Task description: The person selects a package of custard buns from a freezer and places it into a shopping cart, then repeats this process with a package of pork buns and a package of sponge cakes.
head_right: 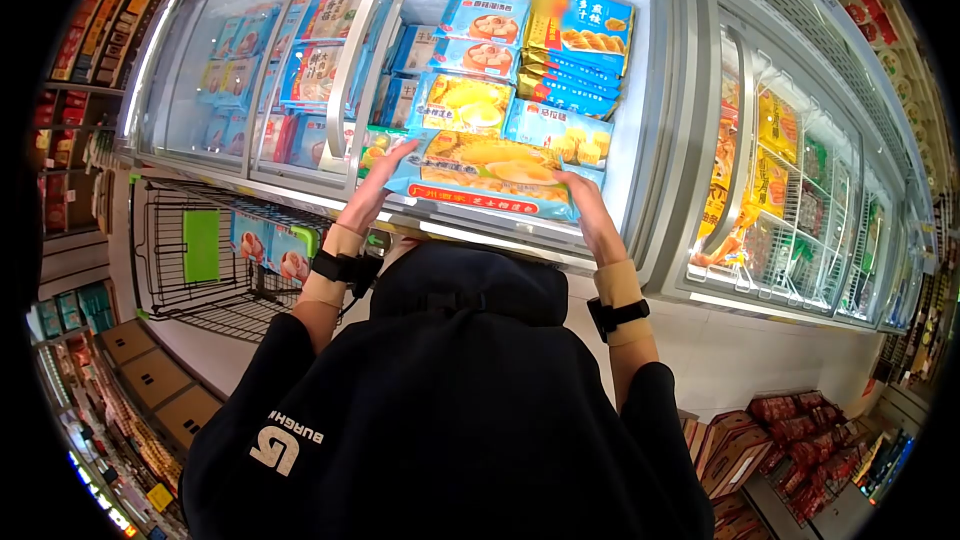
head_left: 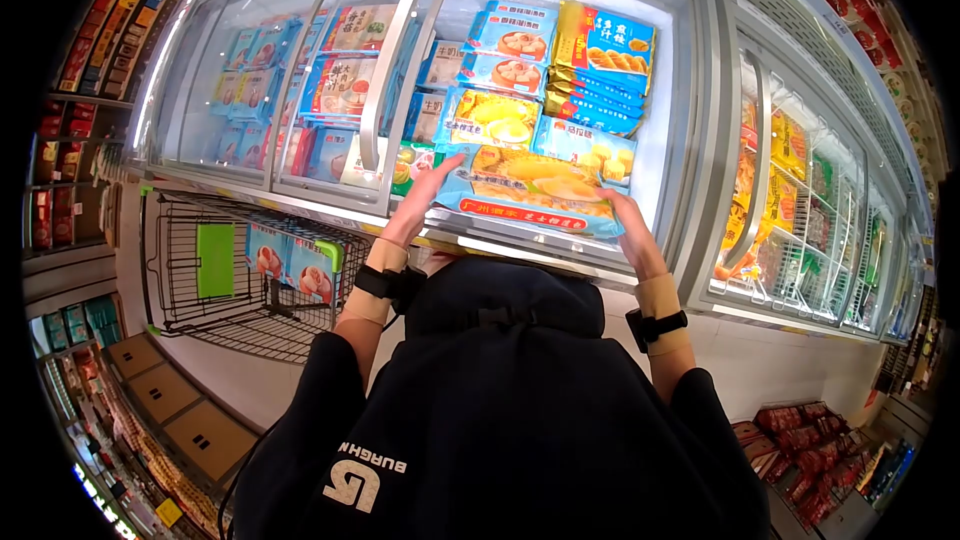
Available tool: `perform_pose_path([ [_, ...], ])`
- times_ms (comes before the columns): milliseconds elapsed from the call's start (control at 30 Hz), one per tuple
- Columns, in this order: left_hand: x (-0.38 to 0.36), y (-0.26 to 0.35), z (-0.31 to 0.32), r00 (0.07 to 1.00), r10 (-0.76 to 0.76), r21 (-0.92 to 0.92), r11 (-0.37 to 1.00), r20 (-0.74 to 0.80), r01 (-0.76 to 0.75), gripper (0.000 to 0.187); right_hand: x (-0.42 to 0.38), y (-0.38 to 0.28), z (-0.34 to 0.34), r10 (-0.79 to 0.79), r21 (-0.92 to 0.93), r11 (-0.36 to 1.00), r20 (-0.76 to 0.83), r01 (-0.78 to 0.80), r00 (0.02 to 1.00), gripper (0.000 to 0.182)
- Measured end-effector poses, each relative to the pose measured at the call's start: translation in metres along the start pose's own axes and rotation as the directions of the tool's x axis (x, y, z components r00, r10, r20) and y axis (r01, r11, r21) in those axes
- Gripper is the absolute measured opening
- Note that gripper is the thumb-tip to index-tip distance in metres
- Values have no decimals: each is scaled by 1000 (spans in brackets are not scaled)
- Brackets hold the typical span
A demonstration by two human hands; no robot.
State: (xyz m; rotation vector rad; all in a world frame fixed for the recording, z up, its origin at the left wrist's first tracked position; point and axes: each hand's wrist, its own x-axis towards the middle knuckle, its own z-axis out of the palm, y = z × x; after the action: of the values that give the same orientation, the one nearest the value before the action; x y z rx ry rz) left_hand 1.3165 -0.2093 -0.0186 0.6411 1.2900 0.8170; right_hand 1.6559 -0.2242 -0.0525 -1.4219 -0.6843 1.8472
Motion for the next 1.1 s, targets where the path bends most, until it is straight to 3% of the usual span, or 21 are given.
perform_pose_path([
  [67,7,-7,-3,1000,11,7,1000,-4,-11,59,-1,0,0,1,-45,999,-6,-1,1000,45],
  [167,8,-2,6,986,91,246,968,-139,-55,53,4,8,-7,48,-103,993,-13,-49,999,46],
  [200,5,4,9,988,99,356,933,-118,-51,53,7,11,-10,71,-122,990,-13,-72,997,46],
  [267,-4,21,16,990,113,558,828,-82,-48,58,3,7,-8,103,-158,983,71,-91,992,48],
  [300,-7,23,26,959,281,623,758,-48,-191,67,0,6,-5,120,-176,979,115,-98,986,49],
  [400,-34,56,62,897,431,793,509,102,-335,64,-4,9,7,98,-159,984,102,-81,990,47],
  [500,-49,68,89,827,520,835,343,214,-431,61,2,20,6,114,-118,988,96,-103,989,47],
  [767,-63,64,109,764,545,814,232,345,-533,54,1,43,-4,93,28,995,142,-98,985,52],
  [967,-66,63,99,835,449,842,272,318,-466,49,-8,42,-4,93,20,995,89,-95,992,52],
  [1067,-59,51,79,783,565,828,286,261,-482,46,-11,40,-3,18,81,996,55,-23,998,50],
  [1100,-61,53,73,839,494,845,329,227,-422,44,-12,37,-2,-14,108,994,43,9,999,48],
])
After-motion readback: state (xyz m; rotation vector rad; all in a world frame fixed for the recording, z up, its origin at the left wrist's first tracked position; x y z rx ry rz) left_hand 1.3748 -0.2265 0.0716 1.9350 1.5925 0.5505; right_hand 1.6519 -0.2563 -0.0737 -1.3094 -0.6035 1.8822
